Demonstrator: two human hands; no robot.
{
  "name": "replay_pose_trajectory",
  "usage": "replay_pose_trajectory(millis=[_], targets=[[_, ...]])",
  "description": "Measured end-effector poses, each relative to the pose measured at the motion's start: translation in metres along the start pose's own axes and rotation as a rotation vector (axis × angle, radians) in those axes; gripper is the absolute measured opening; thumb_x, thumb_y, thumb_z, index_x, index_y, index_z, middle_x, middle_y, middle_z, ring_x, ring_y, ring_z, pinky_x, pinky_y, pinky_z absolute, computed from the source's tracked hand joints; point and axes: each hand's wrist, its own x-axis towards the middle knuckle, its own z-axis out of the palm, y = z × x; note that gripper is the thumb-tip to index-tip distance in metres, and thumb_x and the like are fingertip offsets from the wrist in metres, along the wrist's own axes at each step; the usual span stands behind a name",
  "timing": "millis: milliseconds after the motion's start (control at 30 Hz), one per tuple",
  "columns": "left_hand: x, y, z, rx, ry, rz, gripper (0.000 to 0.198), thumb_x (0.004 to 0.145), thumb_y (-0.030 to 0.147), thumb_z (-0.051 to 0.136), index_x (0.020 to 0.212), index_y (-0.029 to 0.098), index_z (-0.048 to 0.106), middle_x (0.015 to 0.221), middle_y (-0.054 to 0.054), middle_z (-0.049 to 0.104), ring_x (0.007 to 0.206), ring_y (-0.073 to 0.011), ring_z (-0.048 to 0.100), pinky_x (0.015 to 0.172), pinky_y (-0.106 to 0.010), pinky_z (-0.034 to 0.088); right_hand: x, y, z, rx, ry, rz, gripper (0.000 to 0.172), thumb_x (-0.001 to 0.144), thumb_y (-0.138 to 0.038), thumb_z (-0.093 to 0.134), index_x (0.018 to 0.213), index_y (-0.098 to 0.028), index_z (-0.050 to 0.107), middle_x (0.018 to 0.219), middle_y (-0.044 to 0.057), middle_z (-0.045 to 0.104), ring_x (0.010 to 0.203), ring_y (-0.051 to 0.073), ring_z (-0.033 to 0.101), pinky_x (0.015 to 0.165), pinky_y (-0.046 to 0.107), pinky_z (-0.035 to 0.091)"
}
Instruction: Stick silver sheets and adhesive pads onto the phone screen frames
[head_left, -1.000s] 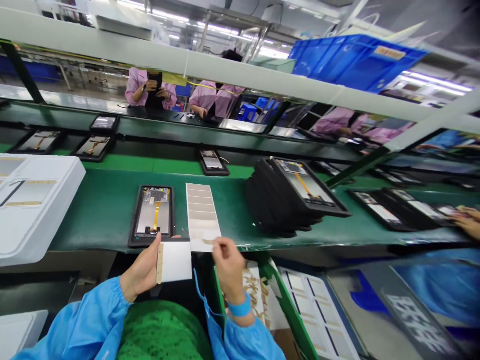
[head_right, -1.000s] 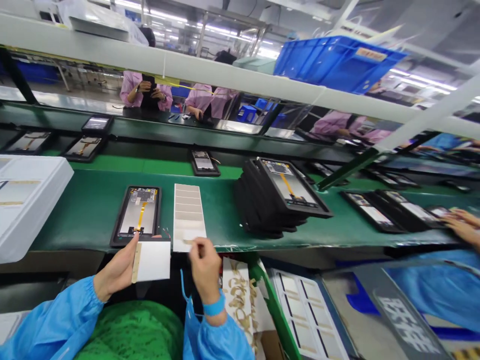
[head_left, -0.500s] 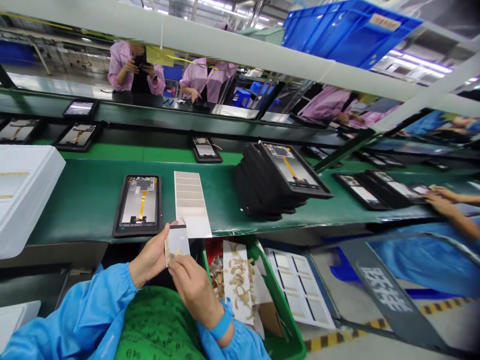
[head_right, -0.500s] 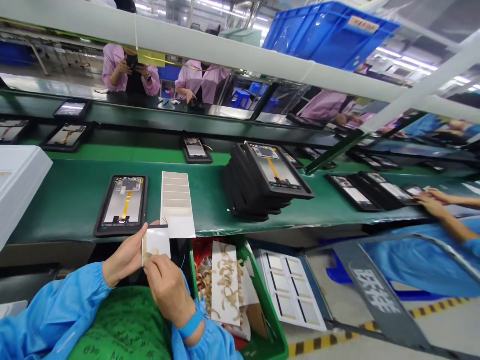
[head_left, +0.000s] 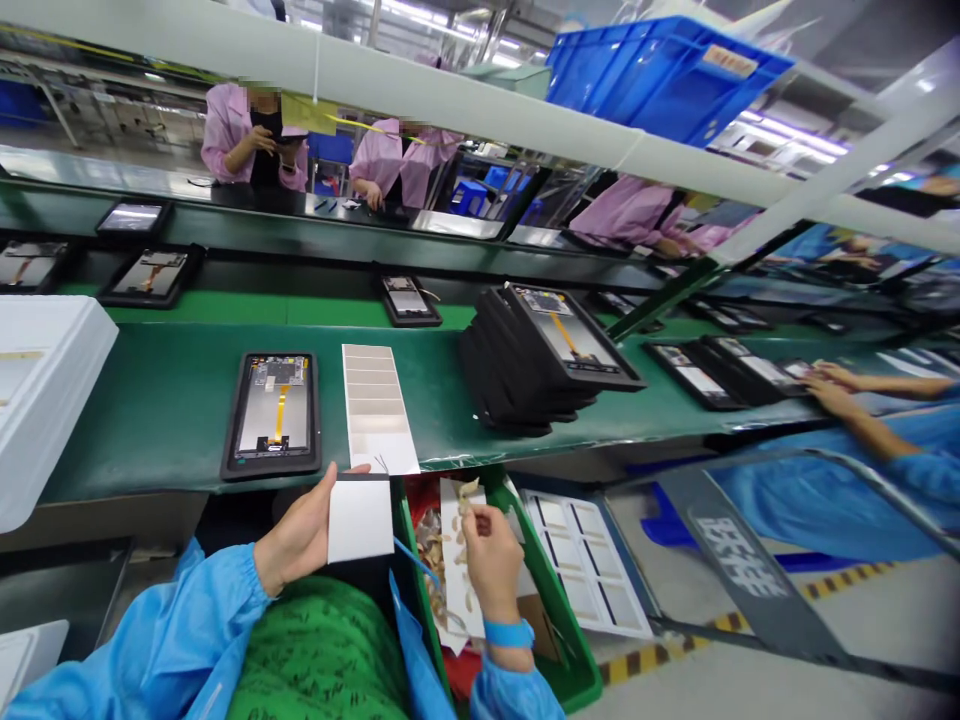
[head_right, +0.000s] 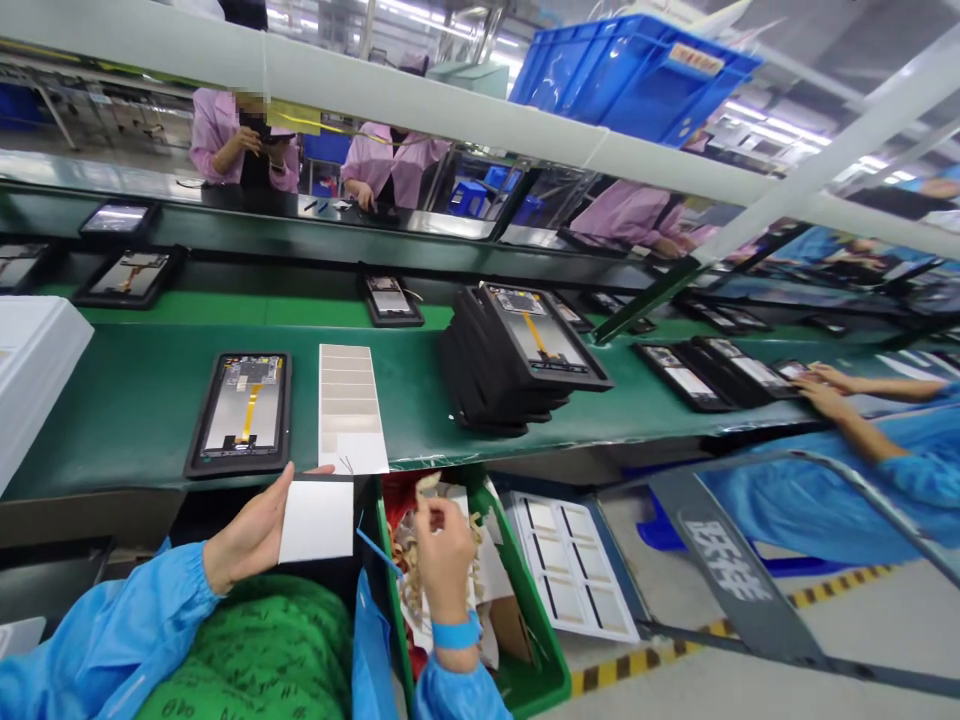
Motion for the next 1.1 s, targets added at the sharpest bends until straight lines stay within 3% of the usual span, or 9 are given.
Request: replay_pose_trajectory(millis=[100, 167, 300, 400, 500, 733, 900, 1000, 1100], targets=[[0.002, 0.003, -0.002, -0.010, 0.006, 0.032, 0.065, 0.095, 0.056, 0.049, 0.150, 0.022, 0.040, 0.136, -0.015, 0.062, 0.121, -0.0307, 0.062, 0.108, -0.049, 0.041, 0.001, 0.060, -0.007, -0.309, -0.264, 0.197, 0.017, 0.086, -0.026, 0.054, 0.082, -0.017, 0.067, 0.068, 0.010, 0.068, 0.067, 0.025, 0.066, 0.066, 0.036, 0.050], [0.004, 0.004, -0.002, -0.016, 0.029, 0.050, 0.067, 0.095, 0.057, 0.049, 0.150, 0.022, 0.040, 0.136, -0.015, 0.062, 0.123, -0.0304, 0.061, 0.110, -0.049, 0.039, -0.001, 0.068, -0.008, -0.421, -0.363, 0.253, 0.021, 0.086, -0.025, 0.052, 0.079, -0.015, 0.069, 0.060, 0.012, 0.066, 0.062, 0.030, 0.067, 0.061, 0.039, 0.049], [0.008, -0.001, 0.008, -0.009, 0.047, 0.141, 0.064, 0.095, 0.058, 0.047, 0.147, 0.020, 0.045, 0.139, -0.014, 0.060, 0.129, -0.0294, 0.056, 0.114, -0.047, 0.036, -0.011, 0.000, 0.001, -0.200, -0.377, 0.066, 0.034, 0.095, -0.038, 0.049, 0.110, -0.014, 0.069, 0.093, 0.018, 0.074, 0.087, 0.032, 0.071, 0.080, 0.046, 0.055], [0.007, -0.004, 0.020, 0.011, 0.049, 0.274, 0.059, 0.096, 0.058, 0.044, 0.143, 0.023, 0.051, 0.143, -0.010, 0.057, 0.136, -0.0259, 0.049, 0.119, -0.043, 0.029, -0.020, -0.078, 0.013, 0.243, -0.603, -0.240, 0.061, 0.092, -0.045, 0.059, 0.148, -0.024, 0.043, 0.147, 0.013, 0.052, 0.133, 0.029, 0.052, 0.107, 0.046, 0.047], [-0.003, 0.001, 0.020, 0.080, 0.088, 0.413, 0.058, 0.095, 0.061, 0.043, 0.142, 0.028, 0.053, 0.151, -0.006, 0.049, 0.143, -0.0237, 0.039, 0.121, -0.041, 0.025, -0.019, -0.129, 0.027, 0.407, -0.746, -0.290, 0.068, 0.091, -0.036, 0.062, 0.153, -0.028, 0.034, 0.156, 0.008, 0.042, 0.142, 0.027, 0.042, 0.116, 0.047, 0.039], [-0.044, 0.057, -0.033, 0.583, 0.414, 0.609, 0.062, 0.082, 0.045, 0.073, 0.139, 0.023, 0.056, 0.140, -0.011, 0.057, 0.133, -0.0284, 0.048, 0.111, -0.041, 0.037, 0.002, -0.159, 0.063, 0.871, -0.897, 0.075, 0.041, 0.098, -0.040, 0.052, 0.137, -0.024, 0.053, 0.135, 0.009, 0.062, 0.125, 0.025, 0.057, 0.109, 0.043, 0.043], [-0.061, 0.087, -0.066, 0.637, 0.418, 0.636, 0.041, 0.085, 0.043, 0.069, 0.118, 0.019, 0.065, 0.100, -0.006, 0.070, 0.073, -0.0147, 0.062, 0.068, -0.027, 0.049, -0.001, -0.183, 0.095, 1.138, -1.078, 0.281, 0.046, 0.094, -0.048, 0.059, 0.132, -0.022, 0.057, 0.123, 0.009, 0.068, 0.116, 0.027, 0.061, 0.101, 0.046, 0.047], [-0.066, 0.099, -0.083, 0.636, 0.518, 0.699, 0.039, 0.085, 0.043, 0.069, 0.115, 0.019, 0.064, 0.079, 0.000, 0.065, 0.052, -0.0077, 0.049, 0.053, -0.022, 0.042, 0.017, -0.192, 0.112, 0.920, -1.094, 0.094, 0.044, 0.100, -0.049, 0.048, 0.136, -0.025, 0.054, 0.121, 0.008, 0.068, 0.116, 0.025, 0.060, 0.101, 0.044, 0.047], [-0.072, 0.117, -0.097, 0.587, 0.607, 0.752, 0.045, 0.081, 0.044, 0.072, 0.117, 0.019, 0.062, 0.075, 0.002, 0.061, 0.051, -0.0070, 0.045, 0.045, -0.019, 0.034, 0.055, -0.199, 0.132, 0.455, -0.913, -0.353, 0.040, 0.103, -0.035, 0.043, 0.141, -0.027, 0.049, 0.121, 0.009, 0.066, 0.114, 0.025, 0.058, 0.100, 0.044, 0.046]])
